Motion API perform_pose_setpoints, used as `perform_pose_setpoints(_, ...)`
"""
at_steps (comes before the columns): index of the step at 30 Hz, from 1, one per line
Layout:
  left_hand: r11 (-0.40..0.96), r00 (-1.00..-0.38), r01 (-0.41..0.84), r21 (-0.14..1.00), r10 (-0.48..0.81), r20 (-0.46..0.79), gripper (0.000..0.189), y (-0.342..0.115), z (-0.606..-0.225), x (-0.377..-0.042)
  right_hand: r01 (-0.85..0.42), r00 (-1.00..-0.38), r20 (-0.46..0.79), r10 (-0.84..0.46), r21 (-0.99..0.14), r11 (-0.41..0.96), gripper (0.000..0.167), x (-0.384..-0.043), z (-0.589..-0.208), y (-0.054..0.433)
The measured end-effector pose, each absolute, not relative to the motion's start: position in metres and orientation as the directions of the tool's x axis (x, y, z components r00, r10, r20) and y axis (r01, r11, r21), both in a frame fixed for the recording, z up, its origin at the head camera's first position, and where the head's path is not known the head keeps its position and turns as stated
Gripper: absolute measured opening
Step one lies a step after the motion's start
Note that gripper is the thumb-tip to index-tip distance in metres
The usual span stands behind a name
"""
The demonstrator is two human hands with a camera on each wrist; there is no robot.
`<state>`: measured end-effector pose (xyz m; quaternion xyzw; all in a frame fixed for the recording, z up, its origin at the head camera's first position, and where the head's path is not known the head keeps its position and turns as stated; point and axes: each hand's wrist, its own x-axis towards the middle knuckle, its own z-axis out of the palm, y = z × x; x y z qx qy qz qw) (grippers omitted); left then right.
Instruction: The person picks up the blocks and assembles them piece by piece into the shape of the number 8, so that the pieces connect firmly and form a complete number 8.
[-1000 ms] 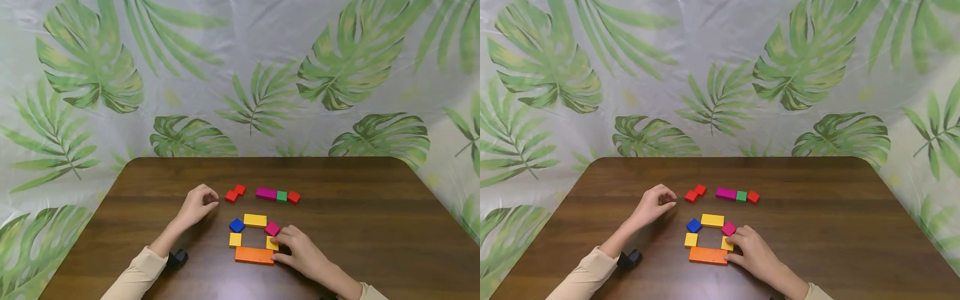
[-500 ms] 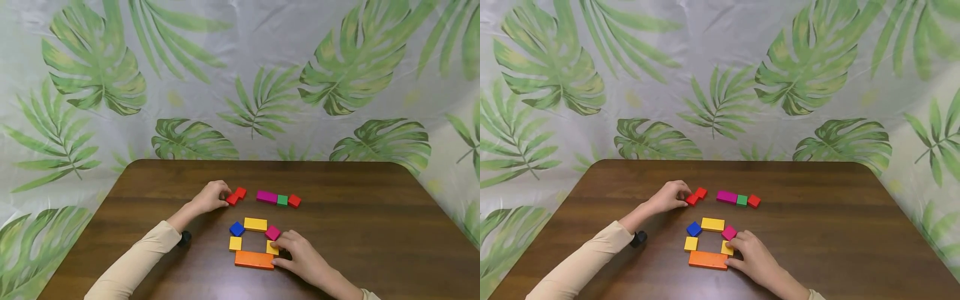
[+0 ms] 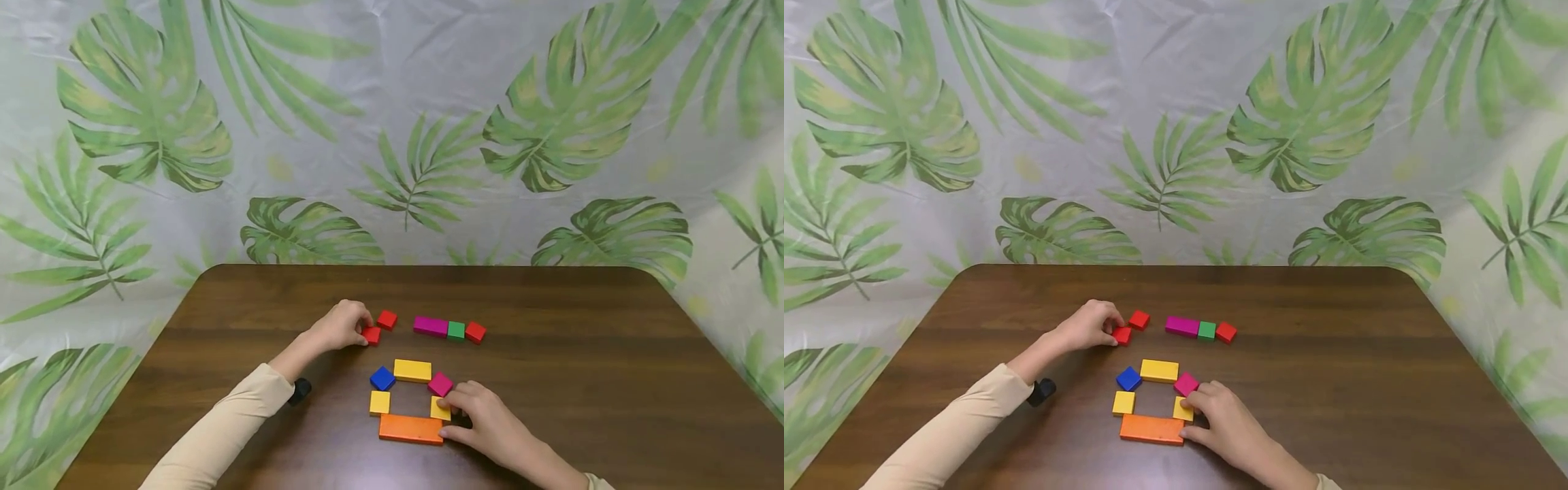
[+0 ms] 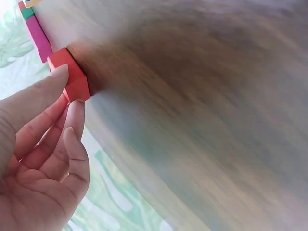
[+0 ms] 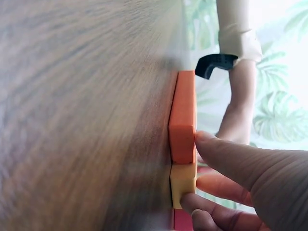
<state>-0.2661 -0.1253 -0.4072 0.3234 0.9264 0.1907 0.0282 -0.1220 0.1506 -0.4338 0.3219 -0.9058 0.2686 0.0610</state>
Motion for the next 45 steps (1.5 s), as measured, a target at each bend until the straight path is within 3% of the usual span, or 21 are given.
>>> perform_pose_setpoints(7,0.753,-0.831,0.528,0.392,0.554,0.055,0.023,-0.142,-0.406,-0.244,-0.63,-0.774,0.288,-0.563,-0.437,0.642,0.026,-0.123,-0.431,0.151)
perform_pose_setpoints(18,0.726,-0.82,0.543,0.421,0.566,0.082,0.023,-0.158,-0.405,-0.203,-0.599,-0.796,0.239,-0.557,-0.447,0.664,0.027,-0.128,-0.427,0.151)
perform_pose_setpoints(26,0.695,-0.836,0.478,0.538,0.548,0.034,0.026,-0.161,-0.405,-0.176,-0.586,-0.805,0.227,-0.547,-0.445,0.677,0.027,-0.129,-0.426,0.154)
perform_pose_setpoints(35,0.591,-0.777,0.396,0.703,0.623,-0.085,0.027,-0.156,-0.411,-0.153,-0.556,-0.824,0.184,-0.536,-0.448,0.7,0.028,-0.128,-0.427,0.152)
perform_pose_setpoints(45,0.539,-0.76,0.378,0.752,0.645,-0.08,0.026,-0.141,-0.414,-0.131,-0.563,-0.818,0.189,-0.543,-0.456,0.689,0.027,-0.126,-0.428,0.148)
